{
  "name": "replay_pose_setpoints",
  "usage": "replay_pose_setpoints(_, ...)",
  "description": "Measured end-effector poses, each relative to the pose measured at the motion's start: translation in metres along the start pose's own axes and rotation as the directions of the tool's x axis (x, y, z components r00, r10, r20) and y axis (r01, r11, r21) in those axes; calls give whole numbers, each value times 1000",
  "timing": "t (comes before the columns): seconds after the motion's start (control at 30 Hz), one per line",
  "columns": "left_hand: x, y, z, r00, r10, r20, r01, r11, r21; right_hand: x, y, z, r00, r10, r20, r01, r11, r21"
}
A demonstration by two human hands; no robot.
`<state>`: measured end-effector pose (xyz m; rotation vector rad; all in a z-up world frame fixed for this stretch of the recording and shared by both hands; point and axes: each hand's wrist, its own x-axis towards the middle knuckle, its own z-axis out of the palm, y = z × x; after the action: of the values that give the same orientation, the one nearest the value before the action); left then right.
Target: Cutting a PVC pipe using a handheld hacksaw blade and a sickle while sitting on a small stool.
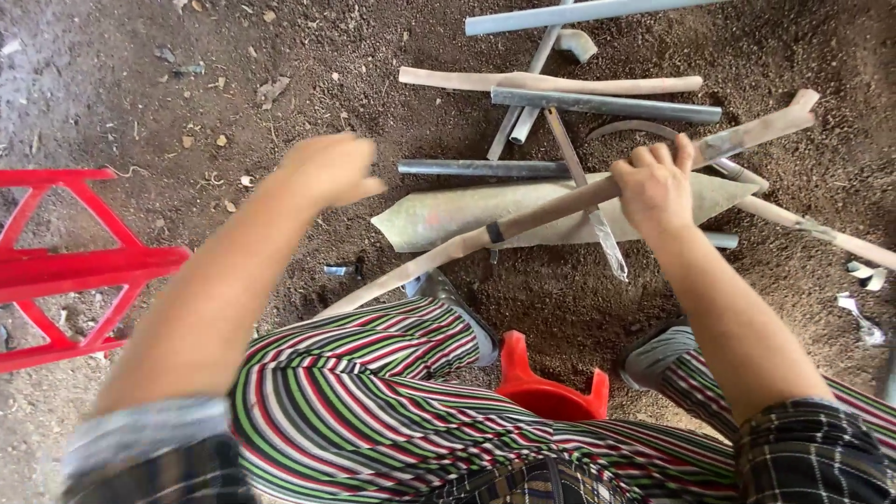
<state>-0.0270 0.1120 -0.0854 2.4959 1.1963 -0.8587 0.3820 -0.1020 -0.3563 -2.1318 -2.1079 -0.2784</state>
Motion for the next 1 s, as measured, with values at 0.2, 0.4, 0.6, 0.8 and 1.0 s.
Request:
replay_pose_setpoints(0.2,117,166,75,967,250,53,-224,928,-299,15,-54,-39,969,7,-248,3,999,38)
replay_pose_setpoints(0.4,134,247,160,960,46,-277,-179,860,-478,-5,-61,-45,960,126,-252,-112,991,69)
replay_pose_setpoints(0.6,180,186,210,883,-246,-400,122,943,-310,-61,-59,-1,910,315,271,-344,936,69)
replay_pose_setpoints(0.8,168,175,225,914,-290,-282,174,912,-372,-73,-69,2,697,355,623,-489,871,51)
replay_pose_setpoints(1.0,170,194,228,877,-156,-454,8,950,-311,-74,-64,14,699,334,633,-535,831,153)
